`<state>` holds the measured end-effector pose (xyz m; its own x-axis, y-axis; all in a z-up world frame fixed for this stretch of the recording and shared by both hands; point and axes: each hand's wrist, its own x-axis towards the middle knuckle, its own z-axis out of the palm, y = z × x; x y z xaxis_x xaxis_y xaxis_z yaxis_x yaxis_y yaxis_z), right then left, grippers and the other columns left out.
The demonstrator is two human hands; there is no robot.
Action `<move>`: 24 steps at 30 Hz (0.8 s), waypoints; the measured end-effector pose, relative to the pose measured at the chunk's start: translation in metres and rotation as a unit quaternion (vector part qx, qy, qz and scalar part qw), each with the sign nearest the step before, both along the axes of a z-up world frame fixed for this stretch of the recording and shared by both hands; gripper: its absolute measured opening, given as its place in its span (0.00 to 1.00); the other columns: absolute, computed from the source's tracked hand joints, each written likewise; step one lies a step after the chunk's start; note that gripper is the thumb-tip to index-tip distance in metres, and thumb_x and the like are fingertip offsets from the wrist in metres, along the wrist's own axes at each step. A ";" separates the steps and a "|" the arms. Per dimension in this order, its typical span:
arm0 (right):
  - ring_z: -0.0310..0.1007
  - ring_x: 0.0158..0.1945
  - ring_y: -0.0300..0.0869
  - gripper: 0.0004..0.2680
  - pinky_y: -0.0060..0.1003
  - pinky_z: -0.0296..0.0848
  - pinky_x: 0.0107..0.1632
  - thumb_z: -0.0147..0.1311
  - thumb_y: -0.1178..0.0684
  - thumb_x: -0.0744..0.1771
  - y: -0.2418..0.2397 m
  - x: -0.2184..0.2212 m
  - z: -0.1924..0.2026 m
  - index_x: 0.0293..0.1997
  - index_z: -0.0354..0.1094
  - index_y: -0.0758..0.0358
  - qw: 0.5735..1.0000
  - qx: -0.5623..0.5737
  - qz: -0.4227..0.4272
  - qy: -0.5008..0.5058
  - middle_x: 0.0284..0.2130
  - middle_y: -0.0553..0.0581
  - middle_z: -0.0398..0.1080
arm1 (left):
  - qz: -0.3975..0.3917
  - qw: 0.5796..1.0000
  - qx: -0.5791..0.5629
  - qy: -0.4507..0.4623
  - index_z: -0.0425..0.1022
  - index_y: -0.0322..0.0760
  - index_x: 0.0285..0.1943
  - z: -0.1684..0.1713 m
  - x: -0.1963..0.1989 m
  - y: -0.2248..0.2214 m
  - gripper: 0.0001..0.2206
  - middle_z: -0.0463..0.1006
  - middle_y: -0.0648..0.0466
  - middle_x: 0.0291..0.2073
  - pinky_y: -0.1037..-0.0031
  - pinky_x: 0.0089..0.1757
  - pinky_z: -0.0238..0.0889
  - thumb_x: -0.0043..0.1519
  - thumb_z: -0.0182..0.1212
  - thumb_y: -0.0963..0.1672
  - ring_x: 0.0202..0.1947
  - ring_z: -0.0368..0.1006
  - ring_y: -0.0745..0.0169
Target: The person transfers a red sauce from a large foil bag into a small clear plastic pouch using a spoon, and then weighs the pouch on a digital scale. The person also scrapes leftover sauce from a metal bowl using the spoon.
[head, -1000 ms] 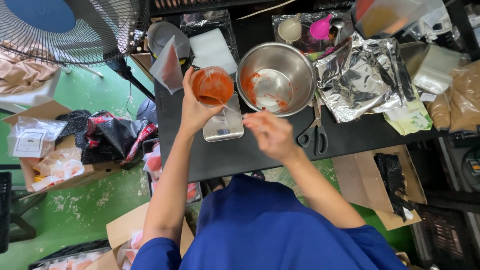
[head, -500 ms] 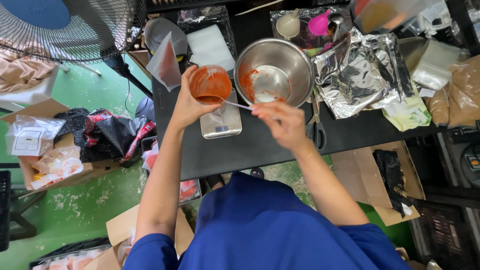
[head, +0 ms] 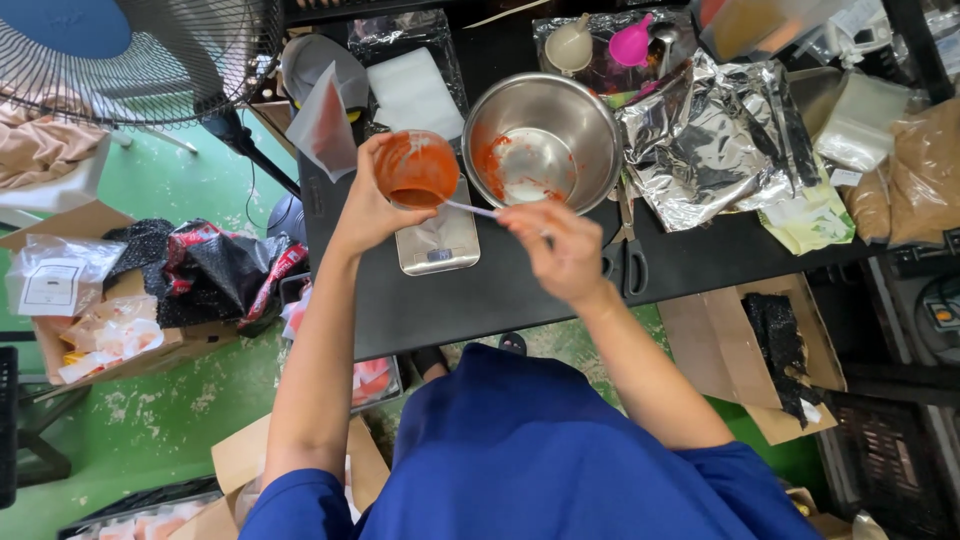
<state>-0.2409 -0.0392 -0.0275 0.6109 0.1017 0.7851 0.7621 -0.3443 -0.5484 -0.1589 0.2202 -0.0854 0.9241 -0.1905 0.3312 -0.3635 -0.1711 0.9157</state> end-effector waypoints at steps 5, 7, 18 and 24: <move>0.81 0.36 0.49 0.04 0.38 0.78 0.42 0.58 0.61 0.69 0.008 0.015 -0.014 0.43 0.80 0.59 0.993 -0.030 -0.086 -0.069 0.37 0.54 0.80 | -0.018 1.000 -0.018 -0.009 0.53 0.39 0.69 -0.001 -0.001 -0.004 0.48 0.69 0.40 0.63 0.50 0.65 0.52 0.41 0.86 0.39 0.68 0.62 0.39; 0.81 0.35 0.49 0.04 0.39 0.78 0.42 0.60 0.62 0.67 0.028 0.004 -0.011 0.39 0.80 0.59 0.996 -0.017 -0.067 -0.056 0.35 0.53 0.80 | -0.004 1.000 0.004 -0.006 0.52 0.40 0.69 0.001 0.000 -0.005 0.47 0.69 0.38 0.62 0.48 0.64 0.54 0.43 0.84 0.39 0.67 0.63 0.35; 0.81 0.34 0.49 0.04 0.36 0.77 0.40 0.58 0.62 0.69 0.021 0.010 -0.010 0.40 0.80 0.60 0.993 -0.006 -0.087 -0.077 0.34 0.53 0.80 | -0.026 1.000 -0.016 -0.004 0.54 0.40 0.69 -0.006 0.003 0.002 0.47 0.68 0.41 0.62 0.52 0.64 0.55 0.42 0.85 0.38 0.66 0.63 0.41; 0.81 0.32 0.50 0.04 0.37 0.78 0.39 0.61 0.63 0.67 0.012 -0.003 0.004 0.38 0.80 0.61 0.998 -0.007 -0.036 -0.053 0.32 0.54 0.80 | -0.038 0.999 -0.018 0.004 0.53 0.41 0.72 -0.007 0.004 0.012 0.48 0.66 0.41 0.63 0.55 0.63 0.57 0.43 0.83 0.37 0.66 0.63 0.42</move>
<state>-0.2441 -0.0270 -0.0239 0.5303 0.0720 0.8447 0.7884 -0.4083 -0.4601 -0.1548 0.2325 -0.0923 0.9102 -0.2477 0.3321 -0.3671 -0.1110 0.9235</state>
